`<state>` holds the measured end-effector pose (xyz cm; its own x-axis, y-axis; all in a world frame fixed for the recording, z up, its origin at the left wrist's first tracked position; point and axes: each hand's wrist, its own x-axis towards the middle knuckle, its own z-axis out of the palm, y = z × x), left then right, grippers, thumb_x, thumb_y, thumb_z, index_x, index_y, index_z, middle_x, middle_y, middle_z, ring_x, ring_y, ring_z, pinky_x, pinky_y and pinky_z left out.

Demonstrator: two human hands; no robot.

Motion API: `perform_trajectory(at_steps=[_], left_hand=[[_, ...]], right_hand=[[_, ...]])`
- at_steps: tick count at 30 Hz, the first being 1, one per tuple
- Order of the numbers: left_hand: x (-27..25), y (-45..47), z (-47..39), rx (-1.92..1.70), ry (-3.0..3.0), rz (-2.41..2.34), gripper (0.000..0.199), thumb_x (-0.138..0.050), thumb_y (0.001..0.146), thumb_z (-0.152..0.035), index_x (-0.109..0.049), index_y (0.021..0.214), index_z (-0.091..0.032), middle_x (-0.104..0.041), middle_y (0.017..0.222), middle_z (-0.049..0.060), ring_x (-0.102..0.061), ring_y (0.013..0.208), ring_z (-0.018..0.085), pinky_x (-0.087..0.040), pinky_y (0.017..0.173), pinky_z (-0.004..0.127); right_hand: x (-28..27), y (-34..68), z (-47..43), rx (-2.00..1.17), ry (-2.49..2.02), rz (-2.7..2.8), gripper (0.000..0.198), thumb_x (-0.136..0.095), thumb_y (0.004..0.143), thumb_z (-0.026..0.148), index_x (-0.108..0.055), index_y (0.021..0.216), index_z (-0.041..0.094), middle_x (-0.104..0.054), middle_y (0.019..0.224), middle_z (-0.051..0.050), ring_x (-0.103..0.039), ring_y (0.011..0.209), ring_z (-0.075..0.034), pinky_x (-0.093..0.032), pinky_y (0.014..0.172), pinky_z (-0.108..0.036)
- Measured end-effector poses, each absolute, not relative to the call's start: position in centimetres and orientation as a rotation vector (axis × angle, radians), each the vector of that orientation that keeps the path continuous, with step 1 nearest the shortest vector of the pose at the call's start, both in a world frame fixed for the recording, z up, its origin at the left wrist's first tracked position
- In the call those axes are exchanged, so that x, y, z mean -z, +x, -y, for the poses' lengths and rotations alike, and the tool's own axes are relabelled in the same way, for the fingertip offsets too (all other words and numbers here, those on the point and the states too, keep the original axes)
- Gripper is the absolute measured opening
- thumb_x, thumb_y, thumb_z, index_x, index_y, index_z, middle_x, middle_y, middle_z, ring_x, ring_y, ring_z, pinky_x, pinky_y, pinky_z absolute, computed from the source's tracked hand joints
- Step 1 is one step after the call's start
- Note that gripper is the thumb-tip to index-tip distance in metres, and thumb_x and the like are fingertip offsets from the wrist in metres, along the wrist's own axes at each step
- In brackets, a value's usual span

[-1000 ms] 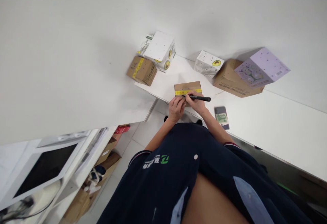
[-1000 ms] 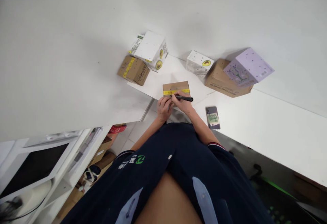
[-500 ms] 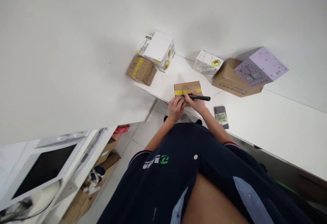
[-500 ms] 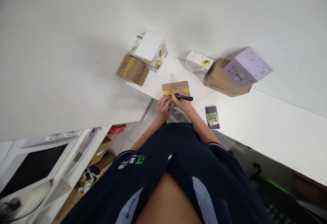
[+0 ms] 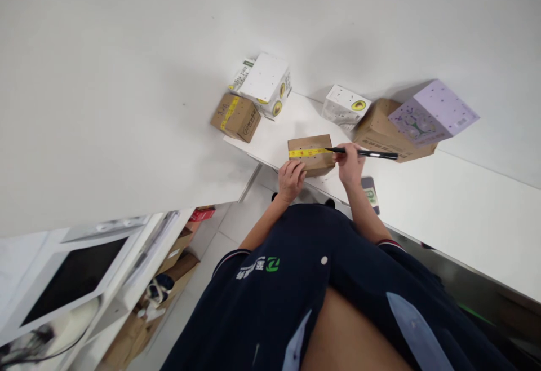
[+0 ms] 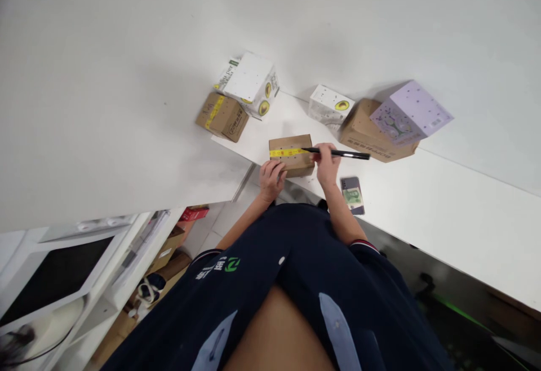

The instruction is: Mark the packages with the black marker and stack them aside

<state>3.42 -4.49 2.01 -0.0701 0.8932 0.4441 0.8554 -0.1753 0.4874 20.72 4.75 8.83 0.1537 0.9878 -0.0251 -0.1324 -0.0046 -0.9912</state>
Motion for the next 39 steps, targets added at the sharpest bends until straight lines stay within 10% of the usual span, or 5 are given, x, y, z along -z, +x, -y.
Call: perform_trajectory(at_steps=[9, 16, 28, 39], left_hand=[[-1.8, 3.7, 4.3, -1.139, 2.169, -2.021, 0.037, -0.044, 0.100, -0.041, -0.072, 0.111, -0.020, -0.071, 0.113, 0.013, -0.065, 0.114, 0.024, -0.052, 0.106, 0.045], [-2.4, 3.5, 4.4, -1.105, 2.171, -1.978, 0.035, -0.046, 0.100, -0.040, -0.071, 0.112, -0.019, -0.070, 0.114, 0.014, -0.064, 0.115, 0.025, -0.051, 0.107, 0.045], [-1.9, 3.5, 4.5, -1.161, 2.175, -1.985, 0.033, -0.048, 0.100, -0.039, -0.070, 0.114, -0.019, -0.070, 0.112, 0.014, -0.064, 0.114, 0.024, -0.051, 0.106, 0.045], [-1.4, 3.5, 4.4, -1.192, 2.101, -1.942, 0.034, -0.048, 0.099, -0.041, -0.070, 0.115, -0.021, -0.069, 0.114, 0.014, -0.062, 0.117, 0.025, -0.049, 0.108, 0.046]], right_hand=[[-1.5, 28.5, -5.6, -1.179, -2.138, 1.553, 0.025, -0.065, 0.081, 0.039, -0.059, 0.066, 0.019, -0.059, 0.051, -0.002, -0.059, 0.054, -0.017, -0.044, 0.054, -0.027], [3.0, 26.8, -4.8, -1.007, -2.413, 2.045, 0.028, -0.066, 0.089, 0.035, -0.068, 0.100, 0.010, -0.074, 0.102, -0.021, -0.069, 0.098, -0.027, -0.046, 0.075, -0.029], [2.2, 33.5, 1.8, -0.628, -2.712, 1.707, 0.089, -0.072, 0.080, 0.054, -0.035, 0.149, 0.011, -0.043, 0.149, -0.027, -0.045, 0.133, -0.043, -0.042, 0.103, -0.054], [2.2, 36.5, 4.1, -0.883, -2.671, 1.426, 0.070, -0.078, 0.065, 0.048, -0.056, 0.120, 0.011, -0.050, 0.135, -0.027, -0.045, 0.130, -0.044, -0.044, 0.102, -0.057]])
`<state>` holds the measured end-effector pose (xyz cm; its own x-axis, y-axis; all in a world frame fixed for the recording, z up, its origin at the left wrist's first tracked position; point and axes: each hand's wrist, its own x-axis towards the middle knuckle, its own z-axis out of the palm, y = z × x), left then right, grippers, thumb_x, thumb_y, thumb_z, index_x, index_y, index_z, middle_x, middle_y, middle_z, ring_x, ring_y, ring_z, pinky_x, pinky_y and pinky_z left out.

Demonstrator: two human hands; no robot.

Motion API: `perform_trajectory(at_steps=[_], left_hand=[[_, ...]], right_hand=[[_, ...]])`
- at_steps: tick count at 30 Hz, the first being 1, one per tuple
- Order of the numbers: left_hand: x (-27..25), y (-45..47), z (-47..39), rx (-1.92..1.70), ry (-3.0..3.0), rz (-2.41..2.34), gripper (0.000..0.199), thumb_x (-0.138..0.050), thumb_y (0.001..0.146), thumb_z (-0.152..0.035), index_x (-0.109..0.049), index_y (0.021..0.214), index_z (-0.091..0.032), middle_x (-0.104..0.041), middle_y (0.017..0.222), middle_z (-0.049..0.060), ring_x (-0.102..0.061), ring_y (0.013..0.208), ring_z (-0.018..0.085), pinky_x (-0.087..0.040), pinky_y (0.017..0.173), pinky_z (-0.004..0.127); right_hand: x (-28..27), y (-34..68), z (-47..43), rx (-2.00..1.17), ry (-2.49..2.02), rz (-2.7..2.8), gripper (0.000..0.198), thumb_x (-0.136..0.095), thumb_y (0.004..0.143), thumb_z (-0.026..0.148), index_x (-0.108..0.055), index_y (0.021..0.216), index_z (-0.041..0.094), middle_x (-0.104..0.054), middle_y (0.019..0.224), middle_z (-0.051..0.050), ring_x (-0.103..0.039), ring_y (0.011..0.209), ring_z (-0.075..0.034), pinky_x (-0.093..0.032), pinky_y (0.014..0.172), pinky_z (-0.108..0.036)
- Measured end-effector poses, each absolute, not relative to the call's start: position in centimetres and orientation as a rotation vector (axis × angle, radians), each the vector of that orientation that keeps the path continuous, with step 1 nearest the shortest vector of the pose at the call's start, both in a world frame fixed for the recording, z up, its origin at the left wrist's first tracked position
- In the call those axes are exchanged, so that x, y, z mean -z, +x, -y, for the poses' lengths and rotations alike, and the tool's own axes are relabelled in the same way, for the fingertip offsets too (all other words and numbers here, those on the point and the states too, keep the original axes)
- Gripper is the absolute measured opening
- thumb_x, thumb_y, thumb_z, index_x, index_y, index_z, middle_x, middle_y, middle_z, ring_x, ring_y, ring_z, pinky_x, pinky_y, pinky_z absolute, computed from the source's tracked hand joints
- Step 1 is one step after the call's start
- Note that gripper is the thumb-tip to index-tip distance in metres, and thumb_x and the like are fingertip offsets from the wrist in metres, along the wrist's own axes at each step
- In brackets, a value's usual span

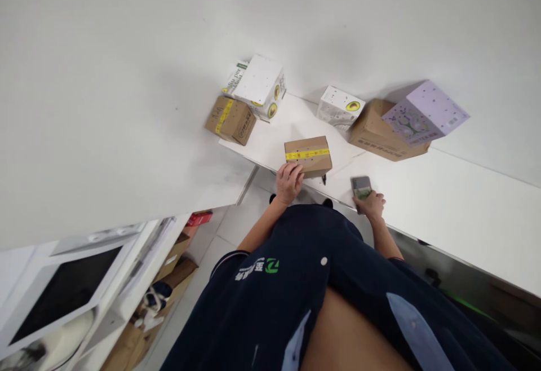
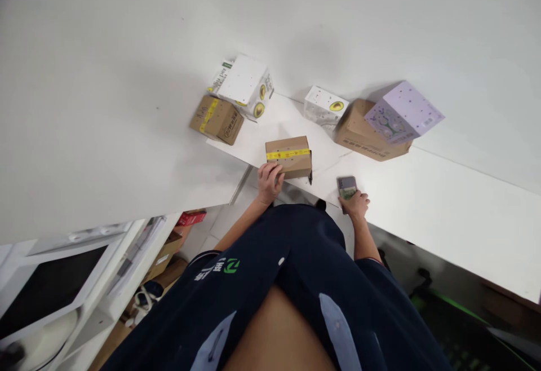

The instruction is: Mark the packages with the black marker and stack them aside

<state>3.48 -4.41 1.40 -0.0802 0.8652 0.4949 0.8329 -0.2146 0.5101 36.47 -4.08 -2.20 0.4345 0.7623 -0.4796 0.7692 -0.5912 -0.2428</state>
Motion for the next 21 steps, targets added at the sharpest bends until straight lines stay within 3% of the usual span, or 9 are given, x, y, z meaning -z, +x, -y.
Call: perform_trajectory(at_steps=[2, 5, 7, 10, 15, 21], left_hand=[[-1.4, 3.5, 4.4, -1.177, 2.088, -1.946, 0.034, -0.047, 0.099, -0.042, -0.070, 0.115, -0.021, -0.069, 0.114, 0.014, -0.062, 0.118, 0.025, -0.048, 0.109, 0.046], [-1.4, 3.6, 4.4, -1.183, 2.095, -1.953, 0.035, -0.047, 0.099, -0.042, -0.070, 0.114, -0.020, -0.069, 0.113, 0.014, -0.062, 0.117, 0.025, -0.049, 0.109, 0.046], [-1.5, 3.5, 4.3, -1.200, 2.121, -1.959, 0.034, -0.048, 0.099, -0.041, -0.070, 0.114, -0.020, -0.069, 0.113, 0.014, -0.062, 0.116, 0.025, -0.049, 0.108, 0.046], [-1.6, 3.3, 4.3, -1.198, 2.149, -1.972, 0.033, -0.049, 0.099, -0.041, -0.070, 0.113, -0.020, -0.069, 0.112, 0.014, -0.062, 0.115, 0.025, -0.050, 0.107, 0.045], [-1.6, 3.1, 4.2, -1.208, 2.145, -1.922, 0.033, -0.049, 0.099, -0.041, -0.068, 0.114, -0.020, -0.068, 0.112, 0.015, -0.062, 0.115, 0.026, -0.049, 0.108, 0.048], [-1.1, 3.3, 4.3, -1.155, 2.092, -1.934, 0.035, -0.046, 0.100, -0.044, -0.067, 0.115, -0.020, -0.067, 0.114, 0.015, -0.061, 0.118, 0.026, -0.047, 0.109, 0.049]], right_hand=[[1.8, 36.4, 3.6, 1.257, 2.816, -1.284, 0.059, -0.078, 0.061, 0.048, -0.060, 0.105, 0.014, -0.059, 0.121, -0.023, -0.053, 0.122, -0.040, -0.048, 0.098, -0.054], [0.4, 35.4, 3.0, 2.041, 2.795, -1.040, 0.045, -0.067, 0.066, 0.058, -0.060, 0.089, 0.020, -0.066, 0.092, -0.011, -0.065, 0.091, -0.029, -0.058, 0.078, -0.045], [-1.3, 34.2, 2.6, 2.539, 2.615, -0.934, 0.046, -0.061, 0.068, 0.063, -0.059, 0.087, 0.022, -0.067, 0.082, -0.007, -0.067, 0.077, -0.024, -0.059, 0.067, -0.040], [-4.8, 32.1, 1.8, 3.105, 2.188, -0.982, 0.048, -0.066, 0.066, 0.061, -0.064, 0.094, 0.022, -0.071, 0.082, -0.007, -0.070, 0.077, -0.025, -0.060, 0.063, -0.039], [-10.1, 27.9, 0.3, 3.448, 1.480, -1.138, 0.056, -0.062, 0.072, 0.062, -0.068, 0.107, 0.020, -0.076, 0.099, -0.011, -0.072, 0.093, -0.032, -0.062, 0.073, -0.048], [-12.1, 22.7, 0.3, 3.543, 1.150, -0.780, 0.064, -0.045, 0.083, 0.071, -0.068, 0.116, 0.022, -0.075, 0.109, -0.012, -0.070, 0.104, -0.032, -0.061, 0.083, -0.052]])
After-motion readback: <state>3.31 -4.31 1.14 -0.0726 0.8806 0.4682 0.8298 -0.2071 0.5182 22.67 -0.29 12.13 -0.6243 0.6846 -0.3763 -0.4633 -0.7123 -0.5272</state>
